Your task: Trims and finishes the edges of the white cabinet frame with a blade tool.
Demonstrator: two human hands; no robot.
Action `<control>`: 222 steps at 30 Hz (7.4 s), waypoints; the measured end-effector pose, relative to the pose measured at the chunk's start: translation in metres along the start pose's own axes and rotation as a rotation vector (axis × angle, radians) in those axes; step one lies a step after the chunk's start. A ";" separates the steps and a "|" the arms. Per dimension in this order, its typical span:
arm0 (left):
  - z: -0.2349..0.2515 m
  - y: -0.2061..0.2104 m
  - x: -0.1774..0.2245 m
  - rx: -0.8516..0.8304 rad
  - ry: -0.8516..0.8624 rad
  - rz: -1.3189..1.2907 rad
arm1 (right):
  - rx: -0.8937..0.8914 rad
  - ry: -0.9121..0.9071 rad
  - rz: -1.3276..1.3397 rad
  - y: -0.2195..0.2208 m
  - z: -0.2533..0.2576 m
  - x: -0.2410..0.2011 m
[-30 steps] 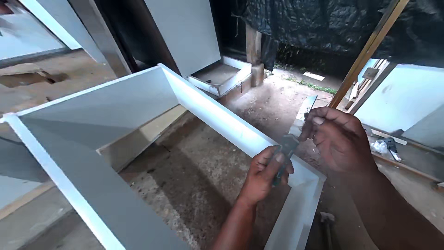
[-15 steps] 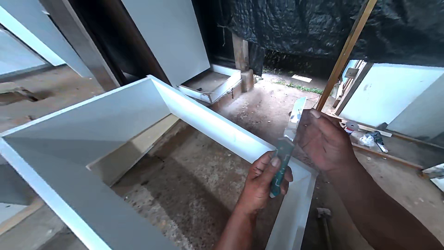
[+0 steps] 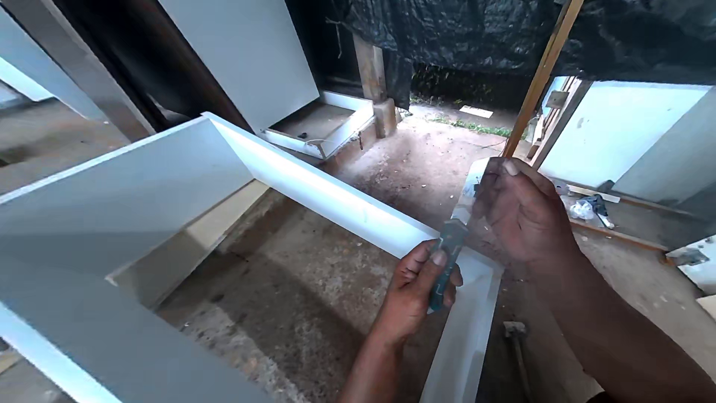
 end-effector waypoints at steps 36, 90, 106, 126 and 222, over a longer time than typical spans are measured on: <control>0.052 -0.071 -0.139 -0.316 -0.690 0.938 | -0.276 0.529 -0.744 -0.215 -0.121 0.152; 0.011 -0.054 -0.077 -0.018 -0.467 0.349 | -0.156 0.386 -0.415 -0.113 -0.097 0.105; -0.018 -0.030 0.070 0.347 0.150 0.653 | -0.129 0.168 -0.156 0.055 -0.030 0.057; -0.002 -0.036 0.066 0.196 0.175 0.125 | -0.241 0.315 -0.448 0.051 -0.069 0.047; 0.003 -0.058 0.021 0.118 0.074 -0.024 | -0.167 0.540 -0.160 0.027 -0.079 0.083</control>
Point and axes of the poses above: each hand's wrist, its own z-axis towards the middle knuckle, its own y-axis out of the palm, x = y × z, the point moved 7 cm from there along z, towards the middle knuckle, and after that the axes turned 4 degrees about -y, right-handed, at the moved point
